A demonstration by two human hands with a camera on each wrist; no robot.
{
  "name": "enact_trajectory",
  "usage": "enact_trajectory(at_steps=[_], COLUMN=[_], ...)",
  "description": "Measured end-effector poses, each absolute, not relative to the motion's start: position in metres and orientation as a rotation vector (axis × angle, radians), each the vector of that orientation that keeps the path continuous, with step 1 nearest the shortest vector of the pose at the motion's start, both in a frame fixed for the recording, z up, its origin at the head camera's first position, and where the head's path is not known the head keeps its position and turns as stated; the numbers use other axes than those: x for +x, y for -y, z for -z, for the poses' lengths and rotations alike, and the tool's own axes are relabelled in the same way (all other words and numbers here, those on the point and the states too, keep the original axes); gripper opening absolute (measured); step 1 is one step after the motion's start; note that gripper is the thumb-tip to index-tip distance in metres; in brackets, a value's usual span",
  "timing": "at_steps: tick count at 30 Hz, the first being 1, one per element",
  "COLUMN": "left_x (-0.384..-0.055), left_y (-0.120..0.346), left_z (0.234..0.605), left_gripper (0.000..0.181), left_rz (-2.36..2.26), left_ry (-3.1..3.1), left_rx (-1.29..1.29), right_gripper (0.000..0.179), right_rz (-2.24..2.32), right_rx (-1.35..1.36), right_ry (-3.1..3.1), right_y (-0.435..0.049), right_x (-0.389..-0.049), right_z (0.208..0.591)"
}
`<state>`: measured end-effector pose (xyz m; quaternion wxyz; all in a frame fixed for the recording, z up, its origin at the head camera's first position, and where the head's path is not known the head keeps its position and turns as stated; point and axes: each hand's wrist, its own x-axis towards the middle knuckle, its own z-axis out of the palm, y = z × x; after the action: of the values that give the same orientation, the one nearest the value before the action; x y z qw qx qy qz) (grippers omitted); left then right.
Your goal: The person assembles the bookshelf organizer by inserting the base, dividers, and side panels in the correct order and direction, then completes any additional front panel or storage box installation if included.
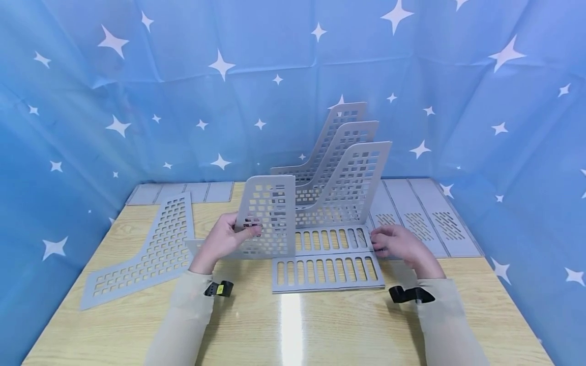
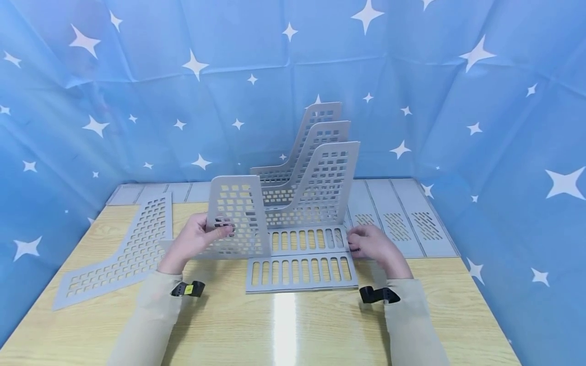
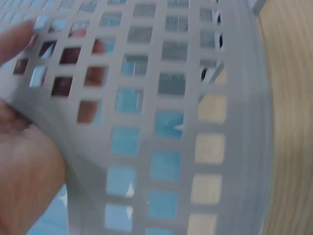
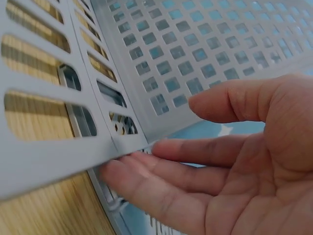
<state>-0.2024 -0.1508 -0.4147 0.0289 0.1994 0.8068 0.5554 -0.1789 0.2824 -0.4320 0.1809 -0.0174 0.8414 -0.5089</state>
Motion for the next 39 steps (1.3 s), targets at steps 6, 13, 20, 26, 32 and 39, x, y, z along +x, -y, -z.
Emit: enact_trajectory(at_steps=[6, 13, 20, 26, 32, 39], left_x=[-0.204, -0.2, -0.198, -0.195, -0.194, -0.197], left_y=[0.146, 0.096, 0.058, 0.089, 0.144, 0.154], left_z=[0.417, 0.42, 0.423, 0.419, 0.423, 0.441], left_gripper=[0.03, 0.016, 0.031, 0.017, 0.012, 0.008], left_rz=[-1.668, -1.752, -1.676, -1.188, -0.99, -1.19], left_ry=[-2.472, -2.415, -2.506, -2.813, -2.906, -2.665], left_rx=[0.593, 0.686, 0.858, 0.801, 0.616, 0.761], right_gripper=[0.042, 0.045, 0.044, 0.041, 0.037, 0.036], right_rz=[1.501, 1.555, 1.559, 1.554, 1.548, 1.548], right_rx=[-0.037, -0.092, -0.105, -0.097, -0.089, -0.08], right_ry=[-2.288, -2.213, -2.199, -2.198, -2.216, -2.219], right_y=[-0.284, -0.279, -0.278, -0.277, -0.277, -0.277], right_x=[-0.18, -0.184, -0.182, -0.181, -0.18, -0.181], right_z=[0.434, 0.433, 0.434, 0.434, 0.433, 0.436])
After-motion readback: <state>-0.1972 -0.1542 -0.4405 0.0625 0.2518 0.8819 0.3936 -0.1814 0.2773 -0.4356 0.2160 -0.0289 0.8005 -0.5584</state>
